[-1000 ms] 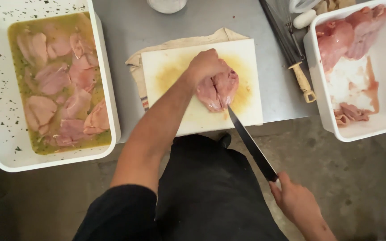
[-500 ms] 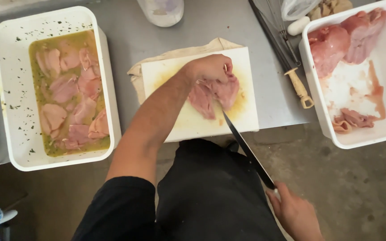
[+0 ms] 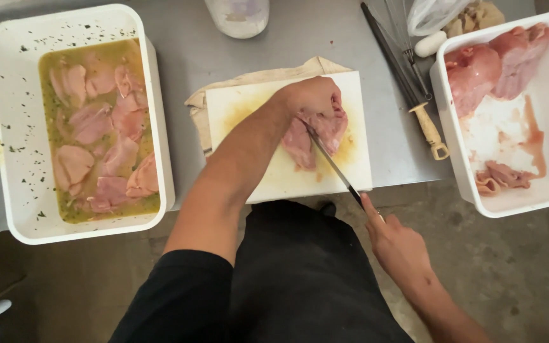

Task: Slicing raw chicken breasts into thin strips on a cutting board and placing them into a container with marinade.

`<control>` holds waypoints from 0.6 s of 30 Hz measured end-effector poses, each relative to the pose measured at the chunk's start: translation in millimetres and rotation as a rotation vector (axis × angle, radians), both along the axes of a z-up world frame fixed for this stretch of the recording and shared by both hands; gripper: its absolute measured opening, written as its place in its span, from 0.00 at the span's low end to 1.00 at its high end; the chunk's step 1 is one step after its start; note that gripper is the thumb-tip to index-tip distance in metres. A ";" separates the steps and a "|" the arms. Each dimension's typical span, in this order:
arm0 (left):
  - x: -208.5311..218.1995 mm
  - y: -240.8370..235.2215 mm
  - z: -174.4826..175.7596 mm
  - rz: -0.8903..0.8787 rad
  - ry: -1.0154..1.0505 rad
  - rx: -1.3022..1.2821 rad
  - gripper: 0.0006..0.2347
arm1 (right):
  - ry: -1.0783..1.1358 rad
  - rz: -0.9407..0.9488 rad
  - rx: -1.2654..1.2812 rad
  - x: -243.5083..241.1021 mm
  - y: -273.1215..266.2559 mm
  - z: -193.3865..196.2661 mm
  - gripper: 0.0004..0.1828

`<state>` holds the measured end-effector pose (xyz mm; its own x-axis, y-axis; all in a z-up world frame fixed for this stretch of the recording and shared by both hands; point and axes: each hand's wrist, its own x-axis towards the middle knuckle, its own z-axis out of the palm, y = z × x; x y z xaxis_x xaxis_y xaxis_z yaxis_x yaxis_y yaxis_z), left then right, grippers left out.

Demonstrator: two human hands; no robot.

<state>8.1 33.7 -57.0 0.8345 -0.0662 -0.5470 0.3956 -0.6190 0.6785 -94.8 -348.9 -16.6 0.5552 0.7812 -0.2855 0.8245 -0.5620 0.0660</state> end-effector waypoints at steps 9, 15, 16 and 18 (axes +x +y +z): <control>18.3 5.2 -50.9 -0.139 -0.129 0.086 0.14 | 0.064 -0.054 -0.064 -1.3 69.2 -4.2 0.37; 13.5 3.9 -35.7 -0.164 -0.189 0.103 0.16 | 0.062 0.009 0.052 11.2 120.5 -3.2 0.35; 12.0 4.1 -33.9 -0.120 -0.223 0.077 0.16 | 0.046 0.009 0.049 8.1 115.4 -0.6 0.38; -0.8 11.4 -6.7 -0.079 -0.258 0.055 0.15 | 0.027 0.007 0.051 0.2 92.7 5.1 0.40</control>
<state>7.4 45.1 -63.7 0.9403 -0.1125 -0.3212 0.1629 -0.6800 0.7149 -94.6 -256.2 -11.5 0.5426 0.7988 -0.2598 0.8294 -0.5584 0.0154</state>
